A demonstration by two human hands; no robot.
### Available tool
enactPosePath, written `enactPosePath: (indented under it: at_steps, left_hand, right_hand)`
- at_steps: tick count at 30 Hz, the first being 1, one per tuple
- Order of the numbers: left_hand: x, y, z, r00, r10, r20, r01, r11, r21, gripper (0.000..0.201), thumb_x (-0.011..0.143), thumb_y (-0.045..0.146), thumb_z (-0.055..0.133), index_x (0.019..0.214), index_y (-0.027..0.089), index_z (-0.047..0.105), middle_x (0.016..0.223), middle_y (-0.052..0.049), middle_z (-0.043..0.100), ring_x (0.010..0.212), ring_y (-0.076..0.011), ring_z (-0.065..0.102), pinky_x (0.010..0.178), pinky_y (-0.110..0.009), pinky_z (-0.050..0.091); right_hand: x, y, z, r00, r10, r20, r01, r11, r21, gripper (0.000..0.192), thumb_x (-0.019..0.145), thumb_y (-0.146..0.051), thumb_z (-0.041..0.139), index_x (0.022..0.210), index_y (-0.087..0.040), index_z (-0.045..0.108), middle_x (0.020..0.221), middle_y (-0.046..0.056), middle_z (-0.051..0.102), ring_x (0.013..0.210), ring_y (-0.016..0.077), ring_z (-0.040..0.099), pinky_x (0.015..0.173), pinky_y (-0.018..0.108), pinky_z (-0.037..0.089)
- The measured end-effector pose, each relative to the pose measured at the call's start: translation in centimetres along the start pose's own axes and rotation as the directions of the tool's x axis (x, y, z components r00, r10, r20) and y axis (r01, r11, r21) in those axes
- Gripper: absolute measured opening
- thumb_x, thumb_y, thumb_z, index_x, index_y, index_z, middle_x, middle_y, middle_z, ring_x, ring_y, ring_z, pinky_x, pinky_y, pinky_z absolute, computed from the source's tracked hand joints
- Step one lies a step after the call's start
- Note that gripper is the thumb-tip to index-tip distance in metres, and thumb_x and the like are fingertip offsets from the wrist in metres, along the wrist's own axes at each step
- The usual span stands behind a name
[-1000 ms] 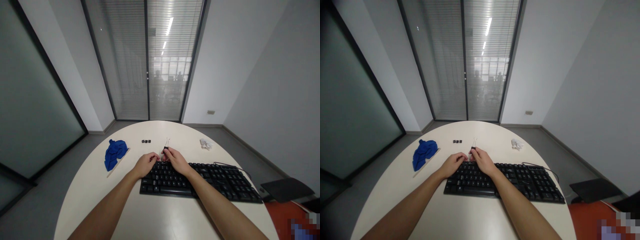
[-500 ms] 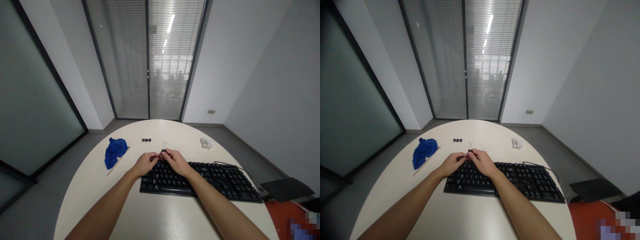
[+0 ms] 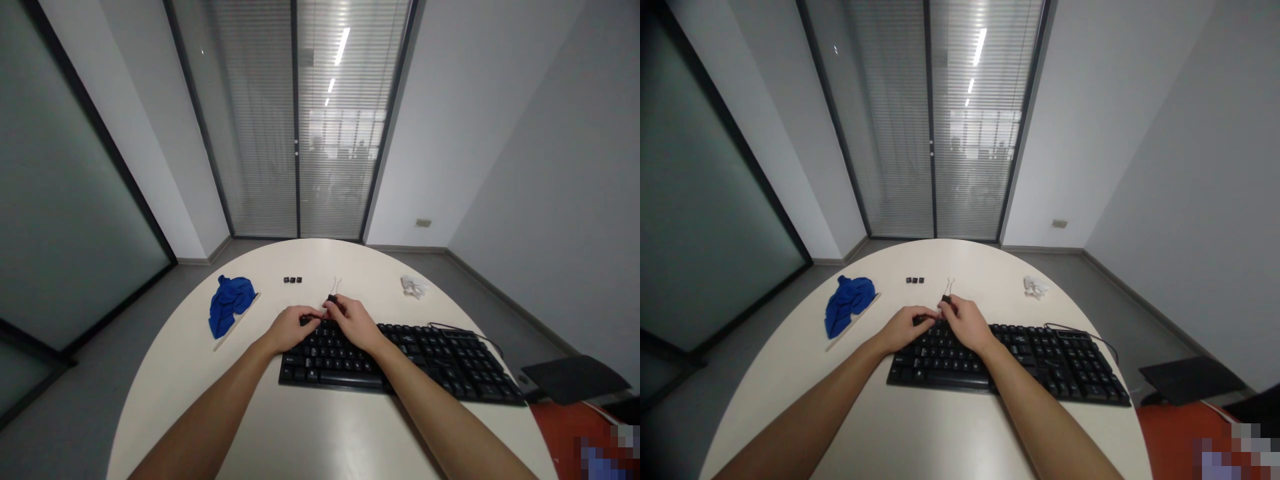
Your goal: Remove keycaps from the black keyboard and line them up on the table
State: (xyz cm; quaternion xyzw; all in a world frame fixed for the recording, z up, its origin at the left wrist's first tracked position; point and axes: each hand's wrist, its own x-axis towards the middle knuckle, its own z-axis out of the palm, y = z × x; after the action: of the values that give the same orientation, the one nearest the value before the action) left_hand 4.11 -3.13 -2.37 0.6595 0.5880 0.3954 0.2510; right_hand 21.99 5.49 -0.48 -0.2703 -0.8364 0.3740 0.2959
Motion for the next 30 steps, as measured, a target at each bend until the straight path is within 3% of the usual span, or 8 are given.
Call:
enactPosePath:
  at_steps: [4, 10, 14, 17, 22, 26, 30]
  left_hand:
    - [0.1, 0.1, 0.1, 1.000, -0.006, 0.017, 0.006, 1.000, -0.007, 0.025, 0.084, 0.031, 0.062, 0.104, 0.024, 0.075, 0.106, -0.002, 0.075, 0.101, -0.0214, 0.067, 0.097, -0.033, 0.047]
    - [0.1, 0.1, 0.2, 1.000, -0.014, 0.002, 0.014, 1.000, -0.001, 0.023, 0.083, 0.031, 0.063, 0.100, 0.023, 0.076, 0.103, -0.003, 0.076, 0.097, -0.0221, 0.068, 0.093, -0.033, 0.049]
    - [0.0, 0.0, 0.3, 1.000, -0.001, -0.019, 0.001, 1.000, -0.031, 0.023, 0.081, 0.031, 0.067, 0.100, 0.022, 0.075, 0.102, -0.004, 0.075, 0.095, -0.0214, 0.068, 0.090, -0.032, 0.050]
    - [-0.1, 0.0, 0.3, 0.999, 0.001, -0.035, -0.002, 1.000, -0.020, 0.022, 0.080, 0.033, 0.069, 0.098, 0.021, 0.074, 0.101, -0.004, 0.075, 0.094, -0.0214, 0.068, 0.089, -0.031, 0.050]
    - [0.0, 0.0, 0.2, 1.000, -0.005, -0.031, 0.005, 1.000, 0.000, 0.021, 0.083, 0.036, 0.067, 0.097, 0.022, 0.074, 0.102, -0.004, 0.075, 0.095, -0.0216, 0.067, 0.090, -0.032, 0.049]
    - [0.1, -0.1, 0.3, 0.999, -0.011, -0.043, 0.009, 0.999, -0.040, 0.019, 0.082, 0.033, 0.067, 0.095, 0.020, 0.072, 0.097, -0.004, 0.075, 0.091, -0.0205, 0.067, 0.087, -0.031, 0.049]
    - [0.2, -0.2, 0.4, 0.999, -0.005, -0.047, 0.001, 0.996, -0.084, 0.018, 0.082, 0.030, 0.067, 0.096, 0.019, 0.071, 0.096, -0.004, 0.074, 0.090, -0.0196, 0.067, 0.085, -0.030, 0.050]
  right_hand:
    - [0.2, 0.1, 0.0, 1.000, 0.017, 0.014, -0.018, 0.997, 0.070, 0.036, 0.096, -0.045, 0.046, 0.079, -0.019, 0.064, 0.077, 0.005, 0.071, 0.072, 0.0186, 0.064, 0.071, 0.030, 0.047]
    - [0.7, 0.9, 0.1, 0.989, 0.144, 0.035, -0.148, 0.949, 0.277, 0.036, 0.091, -0.051, 0.050, 0.089, -0.017, 0.062, 0.075, 0.005, 0.070, 0.069, 0.0180, 0.065, 0.067, 0.030, 0.052]
    - [0.6, 1.1, 0.2, 0.992, 0.122, 0.021, -0.122, 0.933, 0.339, 0.038, 0.088, -0.054, 0.056, 0.086, -0.016, 0.064, 0.076, 0.005, 0.070, 0.071, 0.0182, 0.065, 0.069, 0.030, 0.053]
    - [0.6, 1.1, 0.1, 0.994, 0.105, 0.021, -0.105, 0.915, 0.389, 0.043, 0.087, -0.054, 0.059, 0.100, -0.014, 0.067, 0.078, 0.005, 0.069, 0.074, 0.0187, 0.065, 0.072, 0.032, 0.054]
    - [0.5, 0.8, -0.1, 0.997, 0.068, 0.024, -0.073, 0.931, 0.358, 0.048, 0.087, -0.052, 0.058, 0.113, -0.013, 0.067, 0.082, 0.005, 0.069, 0.078, 0.0190, 0.065, 0.077, 0.033, 0.053]
    - [0.3, 0.4, -0.2, 0.999, 0.053, 0.009, -0.053, 0.960, 0.276, 0.043, 0.089, -0.052, 0.056, 0.102, -0.014, 0.070, 0.081, 0.005, 0.070, 0.077, 0.0191, 0.064, 0.076, 0.032, 0.052]
    - [0.3, 0.6, 0.0, 0.996, 0.084, 0.036, -0.091, 0.939, 0.332, 0.043, 0.089, -0.053, 0.056, 0.097, -0.013, 0.070, 0.081, 0.006, 0.070, 0.076, 0.0186, 0.065, 0.073, 0.031, 0.053]
